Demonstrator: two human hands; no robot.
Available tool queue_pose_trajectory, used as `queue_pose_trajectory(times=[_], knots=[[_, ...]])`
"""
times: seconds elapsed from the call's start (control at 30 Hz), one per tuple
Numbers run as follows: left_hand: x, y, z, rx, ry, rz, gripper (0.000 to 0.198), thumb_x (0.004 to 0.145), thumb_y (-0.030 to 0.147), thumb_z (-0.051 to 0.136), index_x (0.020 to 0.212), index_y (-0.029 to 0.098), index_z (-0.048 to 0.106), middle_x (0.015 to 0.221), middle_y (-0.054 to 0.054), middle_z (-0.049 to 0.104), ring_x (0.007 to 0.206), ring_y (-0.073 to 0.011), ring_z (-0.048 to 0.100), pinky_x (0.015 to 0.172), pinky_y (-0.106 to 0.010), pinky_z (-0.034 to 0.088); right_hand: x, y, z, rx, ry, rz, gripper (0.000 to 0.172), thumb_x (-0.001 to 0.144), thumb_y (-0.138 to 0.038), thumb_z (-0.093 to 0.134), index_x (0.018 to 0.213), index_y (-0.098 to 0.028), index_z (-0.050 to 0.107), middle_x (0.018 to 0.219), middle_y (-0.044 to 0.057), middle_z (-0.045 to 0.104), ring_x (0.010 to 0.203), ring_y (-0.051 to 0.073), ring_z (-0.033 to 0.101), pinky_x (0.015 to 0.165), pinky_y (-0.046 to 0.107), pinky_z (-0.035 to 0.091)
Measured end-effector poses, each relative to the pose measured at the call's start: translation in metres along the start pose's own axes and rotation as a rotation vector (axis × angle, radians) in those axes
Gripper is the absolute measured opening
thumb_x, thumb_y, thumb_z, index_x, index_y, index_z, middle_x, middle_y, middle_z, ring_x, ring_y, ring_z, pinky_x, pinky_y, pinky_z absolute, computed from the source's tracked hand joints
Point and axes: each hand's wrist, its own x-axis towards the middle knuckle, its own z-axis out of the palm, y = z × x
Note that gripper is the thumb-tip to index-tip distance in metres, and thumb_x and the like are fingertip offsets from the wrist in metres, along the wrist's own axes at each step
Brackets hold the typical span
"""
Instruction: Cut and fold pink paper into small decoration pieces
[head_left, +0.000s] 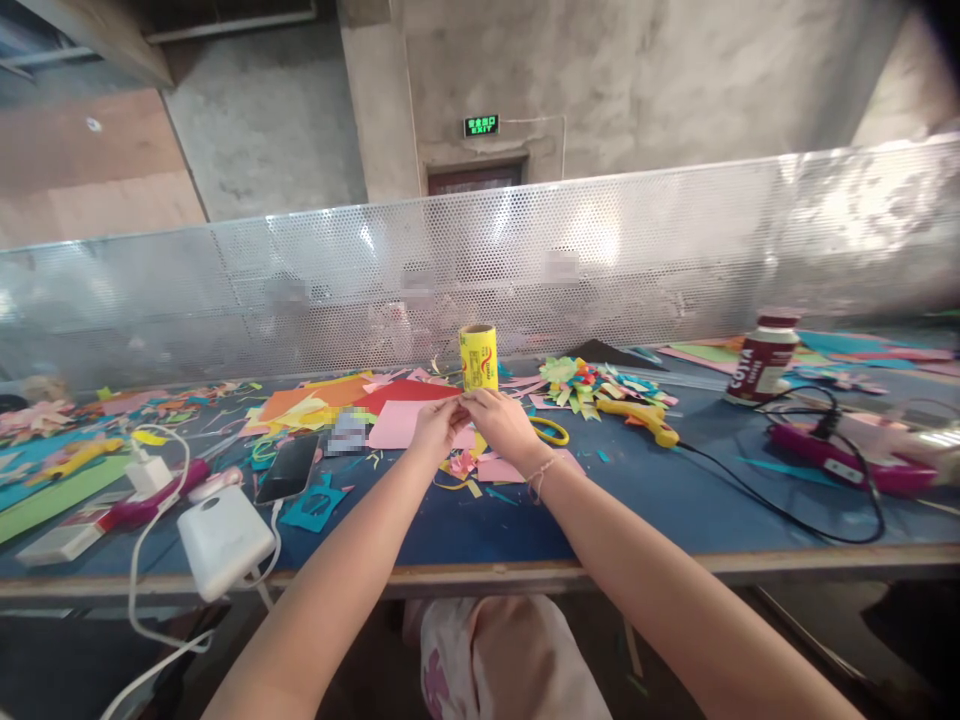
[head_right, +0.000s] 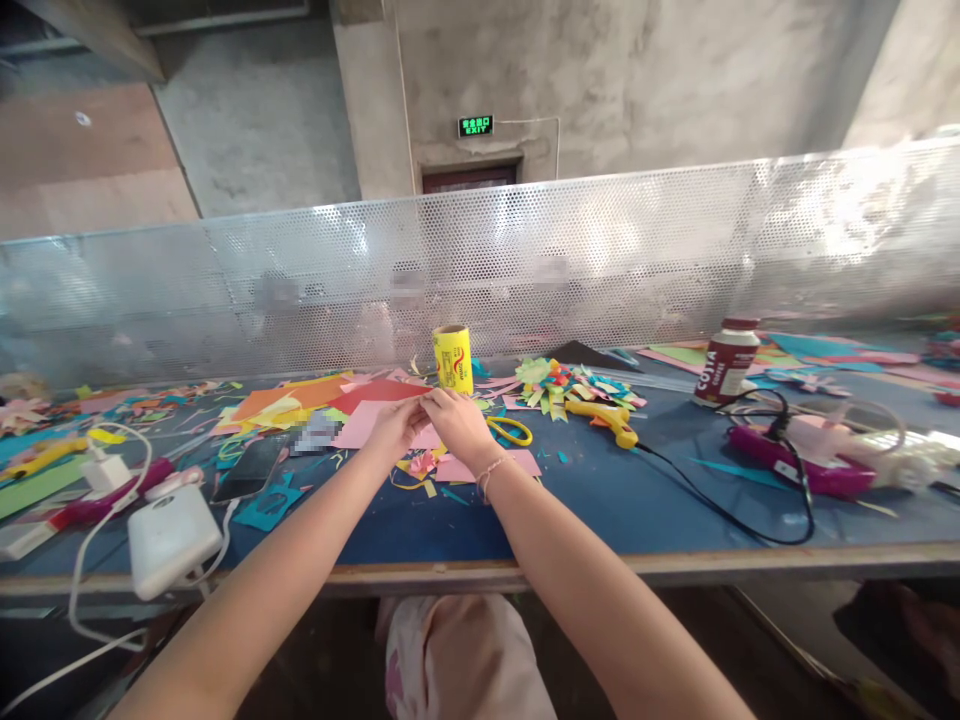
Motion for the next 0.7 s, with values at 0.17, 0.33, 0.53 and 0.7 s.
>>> queue_pose_trajectory(times=[0.17,0.33,0.53,0.7], knots=[[-0.0039,0.0002,0.0050,0.010,0.010,0.041,0.004,0.066,0.015,0.063,0.067,0.010,0.063,0.066,-0.004,0.065,0.065,-0.0113,0.061,0.078,-0.030,0.047,-0.0001,0.0006,-0.0001,0.012,0.033,0.006,0.025,0.085,-0.015,0.041,0.104,-0.018,0.058,0.100,0.009,0.058,0.094,0.020,0.052,0.082,0.032,0.042],[-0.0049,0.0025,0.0066,0.019,-0.022,0.050,0.010,0.059,0.016,0.069,0.065,0.010,0.064,0.062,-0.003,0.064,0.062,-0.0105,0.060,0.076,-0.029,0.048,0.0024,0.0018,0.0011,0.075,0.174,0.094,0.021,0.086,-0.016,0.039,0.095,-0.013,0.058,0.088,0.009,0.060,0.085,0.019,0.053,0.079,0.031,0.044],[-0.0067,0.0056,0.0075,0.057,-0.079,0.093,0.018,0.053,0.019,0.075,0.065,0.010,0.066,0.063,-0.003,0.064,0.062,-0.0110,0.059,0.077,-0.032,0.048,0.0028,0.0057,0.0048,0.097,0.249,0.034,0.018,0.087,-0.016,0.040,0.096,-0.013,0.056,0.087,0.009,0.061,0.084,0.020,0.054,0.079,0.032,0.045],[-0.0076,0.0057,0.0076,0.041,-0.085,0.071,0.017,0.052,0.019,0.076,0.062,0.010,0.065,0.061,-0.003,0.064,0.064,-0.0122,0.060,0.079,-0.034,0.048,0.0017,0.0090,0.0002,0.016,0.170,-0.037,0.021,0.087,-0.013,0.039,0.099,-0.011,0.055,0.091,0.011,0.060,0.087,0.021,0.054,0.082,0.033,0.043]])
